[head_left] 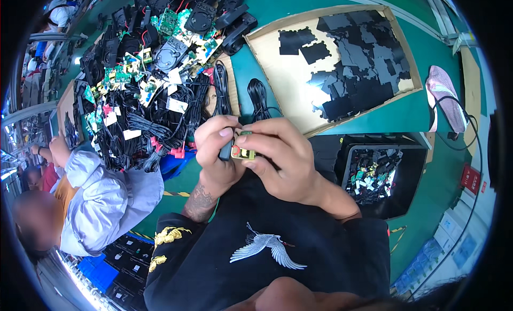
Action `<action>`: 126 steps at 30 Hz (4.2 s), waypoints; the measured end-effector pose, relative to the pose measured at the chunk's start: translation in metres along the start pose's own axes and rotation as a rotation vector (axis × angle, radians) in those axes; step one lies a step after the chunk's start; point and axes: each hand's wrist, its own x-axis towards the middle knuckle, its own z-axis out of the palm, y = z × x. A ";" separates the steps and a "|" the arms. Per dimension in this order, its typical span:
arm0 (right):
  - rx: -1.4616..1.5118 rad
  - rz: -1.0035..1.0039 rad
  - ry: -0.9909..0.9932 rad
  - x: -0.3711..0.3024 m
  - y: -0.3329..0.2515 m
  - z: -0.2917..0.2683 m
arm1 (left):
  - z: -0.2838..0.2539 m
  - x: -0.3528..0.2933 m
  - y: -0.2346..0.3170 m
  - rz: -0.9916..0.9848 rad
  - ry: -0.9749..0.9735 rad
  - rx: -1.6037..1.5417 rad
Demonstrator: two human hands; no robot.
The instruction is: Assembling electronic components onto circuit boards at a manual assembly station.
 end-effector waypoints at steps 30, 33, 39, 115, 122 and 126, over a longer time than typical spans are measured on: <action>-0.309 -0.325 0.102 -0.001 0.003 -0.002 | -0.008 0.002 0.021 -0.104 -0.255 -0.281; -0.309 -0.365 0.098 0.001 0.007 -0.003 | -0.006 -0.002 0.022 -0.118 -0.224 -0.269; -0.212 -0.359 0.064 0.001 0.006 -0.003 | -0.011 -0.002 0.031 -0.117 -0.217 -0.232; -0.655 -0.108 0.629 0.218 -0.009 -0.280 | -0.006 0.018 -0.014 0.067 -0.057 -0.132; -0.666 0.254 -0.038 0.368 0.157 -0.251 | 0.000 0.006 -0.019 0.070 -0.127 0.061; -0.469 0.488 -0.357 0.424 0.216 -0.193 | -0.015 0.022 -0.013 0.012 -0.334 0.068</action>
